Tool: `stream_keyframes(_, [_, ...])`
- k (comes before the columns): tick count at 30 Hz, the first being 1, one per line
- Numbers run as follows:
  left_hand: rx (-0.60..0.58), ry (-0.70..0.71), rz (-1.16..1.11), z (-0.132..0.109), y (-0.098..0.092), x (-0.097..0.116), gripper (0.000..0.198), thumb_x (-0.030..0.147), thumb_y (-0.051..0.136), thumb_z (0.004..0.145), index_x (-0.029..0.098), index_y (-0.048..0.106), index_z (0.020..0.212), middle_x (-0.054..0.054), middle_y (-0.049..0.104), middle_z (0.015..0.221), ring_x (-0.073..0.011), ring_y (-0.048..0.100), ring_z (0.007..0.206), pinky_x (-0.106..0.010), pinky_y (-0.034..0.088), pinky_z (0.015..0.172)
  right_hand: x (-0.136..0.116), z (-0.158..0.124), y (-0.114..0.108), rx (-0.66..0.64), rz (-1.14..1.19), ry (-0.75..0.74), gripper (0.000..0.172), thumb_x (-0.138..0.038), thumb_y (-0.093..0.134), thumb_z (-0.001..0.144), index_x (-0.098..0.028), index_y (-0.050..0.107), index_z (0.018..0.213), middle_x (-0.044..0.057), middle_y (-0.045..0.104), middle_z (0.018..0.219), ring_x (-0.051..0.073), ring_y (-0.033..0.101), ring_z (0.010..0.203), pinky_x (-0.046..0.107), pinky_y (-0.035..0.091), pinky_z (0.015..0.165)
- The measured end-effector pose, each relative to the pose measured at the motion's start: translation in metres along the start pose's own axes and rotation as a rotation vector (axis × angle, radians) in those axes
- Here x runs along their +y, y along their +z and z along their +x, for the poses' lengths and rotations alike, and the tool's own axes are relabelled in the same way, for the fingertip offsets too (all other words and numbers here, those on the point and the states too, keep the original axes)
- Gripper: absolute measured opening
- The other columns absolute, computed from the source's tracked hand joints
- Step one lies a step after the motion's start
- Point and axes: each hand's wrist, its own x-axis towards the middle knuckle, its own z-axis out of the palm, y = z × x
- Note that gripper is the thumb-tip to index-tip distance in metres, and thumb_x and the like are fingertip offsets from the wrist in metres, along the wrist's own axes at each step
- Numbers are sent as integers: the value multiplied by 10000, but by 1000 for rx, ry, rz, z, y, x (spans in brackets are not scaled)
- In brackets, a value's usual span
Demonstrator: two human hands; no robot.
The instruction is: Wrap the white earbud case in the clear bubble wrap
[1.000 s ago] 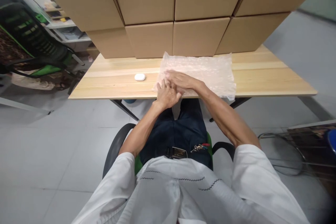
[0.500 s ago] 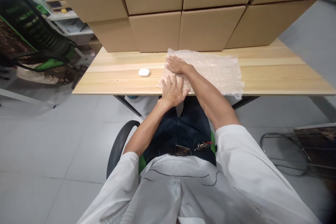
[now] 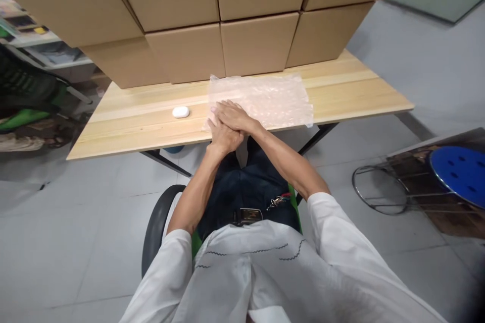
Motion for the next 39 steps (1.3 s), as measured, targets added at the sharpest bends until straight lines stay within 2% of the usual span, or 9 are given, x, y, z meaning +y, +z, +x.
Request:
stream_keyframes(5, [-32, -55, 49, 9, -3, 0, 959, 565, 362, 1268, 41, 210, 2056, -276, 177, 2147, -574, 139, 2011, -838, 190, 1598, 19, -35, -19, -15, -24, 104, 872, -608, 309, 1308, -128, 417, 2029, 152, 301, 2122, 376, 222, 2011, 630, 160, 1639])
stream_keyframes(12, [26, -56, 83, 8, 3, -4, 955, 669, 291, 1303, 74, 269, 2050, -294, 218, 2134, -565, 222, 1999, -825, 273, 1576, 61, -70, -40, -4, -160, 178, 909, -597, 350, 1282, -76, 394, 2026, 181, 247, 2133, 413, 197, 2013, 622, 173, 1639])
stream_keyframes(24, [111, -7, -11, 2, 19, -30, 938, 667, 396, 1297, 47, 378, 2001, -328, 255, 2114, -592, 228, 1990, -834, 234, 1582, 133, -128, -73, 74, -214, 365, 1040, -676, 388, 1242, 48, 372, 1987, 294, 291, 2105, 433, 262, 1996, 588, 186, 1641])
stream_keyframes(26, [124, 20, -148, 7, 24, -44, 980, 723, 458, 1267, 63, 407, 1989, -325, 250, 2115, -590, 194, 1999, -859, 164, 1589, 145, -132, -80, 165, -69, 384, 1054, -742, 358, 1242, 5, 416, 1984, 283, 318, 2100, 438, 257, 1998, 629, 171, 1642])
stream_keyframes(28, [177, 64, -392, 13, 26, -59, 1034, 849, 516, 1213, 181, 423, 1997, -255, 256, 2133, -539, 172, 2017, -858, 58, 1601, 152, -138, -90, 287, 103, 379, 1067, -813, 209, 1251, -98, 390, 2022, 219, 320, 2117, 403, 254, 2002, 660, 201, 1635])
stream_keyframes(31, [402, 219, -958, 21, 17, -71, 1057, 1027, 518, 1136, 385, 458, 1974, -92, 291, 2156, -389, 176, 2041, -710, -15, 1648, 142, -151, -110, 462, 403, 288, 1093, -900, 37, 1220, -266, 328, 2062, 121, 370, 2120, 381, 293, 1993, 728, 337, 1580])
stream_keyframes(33, [495, 318, -1374, 22, 2, -69, 1009, 1083, 405, 1135, 452, 525, 1913, -33, 371, 2133, -323, 272, 2022, -623, 153, 1666, 123, -161, -122, 571, 716, 179, 1107, -962, 22, 1185, -351, 415, 2021, 65, 453, 2087, 362, 333, 1979, 733, 389, 1553])
stream_keyframes(36, [478, 321, -1781, 19, -21, -57, 1081, 1174, 355, 1065, 405, 630, 1774, -95, 548, 2035, -345, 513, 1920, -565, 417, 1597, 92, -170, -130, 652, 1129, 24, 1183, -997, -66, 1130, -364, 554, 1913, 22, 506, 2058, 274, 371, 1965, 625, 376, 1578])
stream_keyframes(39, [445, 242, -1899, 15, -29, -48, 1172, 1229, 347, 1002, 276, 694, 1591, -218, 736, 1842, -374, 651, 1819, -557, 549, 1516, 73, -174, -132, 627, 1080, 31, 1234, -941, -159, 1140, -281, 447, 1989, 71, 426, 2099, 302, 340, 1978, 647, 381, 1573])
